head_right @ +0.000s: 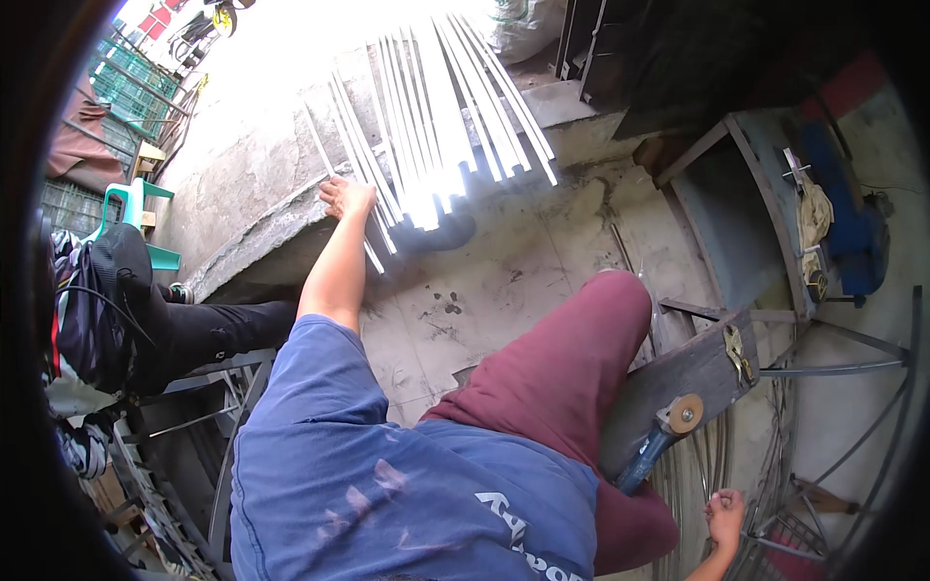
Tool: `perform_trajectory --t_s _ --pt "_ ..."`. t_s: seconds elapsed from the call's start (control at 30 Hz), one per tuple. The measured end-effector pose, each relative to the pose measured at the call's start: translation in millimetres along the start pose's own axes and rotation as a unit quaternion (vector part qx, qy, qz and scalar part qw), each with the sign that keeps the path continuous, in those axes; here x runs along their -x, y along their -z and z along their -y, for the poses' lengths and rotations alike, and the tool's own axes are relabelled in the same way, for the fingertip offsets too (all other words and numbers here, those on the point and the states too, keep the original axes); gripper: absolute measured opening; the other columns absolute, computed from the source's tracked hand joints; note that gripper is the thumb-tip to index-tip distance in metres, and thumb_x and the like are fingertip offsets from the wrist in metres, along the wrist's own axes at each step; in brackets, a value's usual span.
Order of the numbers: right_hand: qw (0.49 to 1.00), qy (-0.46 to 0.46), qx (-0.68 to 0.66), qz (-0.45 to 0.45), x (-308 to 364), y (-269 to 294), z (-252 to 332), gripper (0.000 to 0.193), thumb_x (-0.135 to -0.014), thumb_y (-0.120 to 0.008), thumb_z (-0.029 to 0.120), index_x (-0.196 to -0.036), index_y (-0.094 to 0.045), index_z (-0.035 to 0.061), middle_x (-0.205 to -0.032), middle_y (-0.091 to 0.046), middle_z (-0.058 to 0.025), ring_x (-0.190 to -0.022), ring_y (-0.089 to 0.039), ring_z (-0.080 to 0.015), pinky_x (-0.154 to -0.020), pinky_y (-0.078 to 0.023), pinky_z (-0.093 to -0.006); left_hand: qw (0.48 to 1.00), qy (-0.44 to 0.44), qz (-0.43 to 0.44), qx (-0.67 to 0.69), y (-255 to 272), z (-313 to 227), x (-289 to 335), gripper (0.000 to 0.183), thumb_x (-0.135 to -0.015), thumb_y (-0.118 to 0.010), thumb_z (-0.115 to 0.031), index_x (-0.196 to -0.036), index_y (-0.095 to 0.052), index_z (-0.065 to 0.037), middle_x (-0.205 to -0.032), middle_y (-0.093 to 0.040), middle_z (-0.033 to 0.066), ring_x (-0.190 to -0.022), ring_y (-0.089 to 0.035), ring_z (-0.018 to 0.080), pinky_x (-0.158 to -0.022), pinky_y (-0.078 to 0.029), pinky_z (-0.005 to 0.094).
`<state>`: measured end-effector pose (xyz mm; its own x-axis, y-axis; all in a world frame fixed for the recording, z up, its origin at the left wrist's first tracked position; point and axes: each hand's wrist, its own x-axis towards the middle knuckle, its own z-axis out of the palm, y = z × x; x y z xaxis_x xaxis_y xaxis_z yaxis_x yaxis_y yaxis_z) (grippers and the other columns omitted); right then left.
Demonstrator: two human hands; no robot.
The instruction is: Measuring and cutting long metal rods using a measuring tape and an angle grinder.
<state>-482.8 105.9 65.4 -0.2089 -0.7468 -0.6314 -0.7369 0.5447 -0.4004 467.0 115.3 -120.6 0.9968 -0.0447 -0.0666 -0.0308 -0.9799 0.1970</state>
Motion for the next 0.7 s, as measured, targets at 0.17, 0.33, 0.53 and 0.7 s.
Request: perform_trajectory --t_s 0.17,0.33,0.53,0.7 --pt "0.999 -0.007 -0.041 -0.035 11 1 -34 0.014 -0.101 -0.061 0.014 -0.11 -0.054 0.0058 -0.083 -0.065 -0.0057 -0.071 -0.065 -0.0149 -0.059 -0.051 -0.0299 0.961 0.21 -0.01 0.178 -30 38 -15 0.067 -0.089 -0.065 -0.036 -0.139 -0.044 0.004 -0.149 -0.042 0.024 -0.133 -0.052 0.0429 -0.104 -0.048 0.0538" --pt "0.997 -0.068 -0.036 -0.026 31 -5 -50 0.014 -0.102 -0.061 0.015 -0.111 -0.054 0.0064 -0.083 -0.065 -0.0046 -0.071 -0.065 -0.0153 -0.059 -0.05 -0.0302 0.975 0.053 0.042 0.212 -41 58 -34 0.041 -0.095 -0.051 -0.03 -0.125 -0.067 -0.007 -0.128 -0.067 0.0249 -0.123 -0.062 0.0402 -0.104 -0.049 0.0472" --pt "0.994 -0.097 -0.006 -0.058 33 12 -81 0.014 -0.101 -0.062 0.017 -0.11 -0.055 0.0085 -0.082 -0.064 -0.0031 -0.067 -0.064 -0.0149 -0.055 -0.048 -0.0285 0.982 -0.082 0.096 0.144 -59 39 -58 0.048 -0.097 -0.048 -0.03 -0.135 -0.058 0.0 -0.133 -0.062 0.0293 -0.13 -0.057 0.0433 -0.109 -0.044 0.0511" --pt "0.997 -0.062 0.027 -0.03 18 -5 -83 0.014 -0.1 -0.064 0.015 -0.107 -0.056 0.0066 -0.078 -0.063 -0.0024 -0.066 -0.062 -0.013 -0.056 -0.046 -0.0285 0.985 -0.114 0.073 0.111 -59 55 -103 0.056 -0.099 -0.048 -0.036 -0.137 -0.054 0.004 -0.137 -0.058 0.0321 -0.132 -0.053 0.0465 -0.112 -0.042 0.0504"
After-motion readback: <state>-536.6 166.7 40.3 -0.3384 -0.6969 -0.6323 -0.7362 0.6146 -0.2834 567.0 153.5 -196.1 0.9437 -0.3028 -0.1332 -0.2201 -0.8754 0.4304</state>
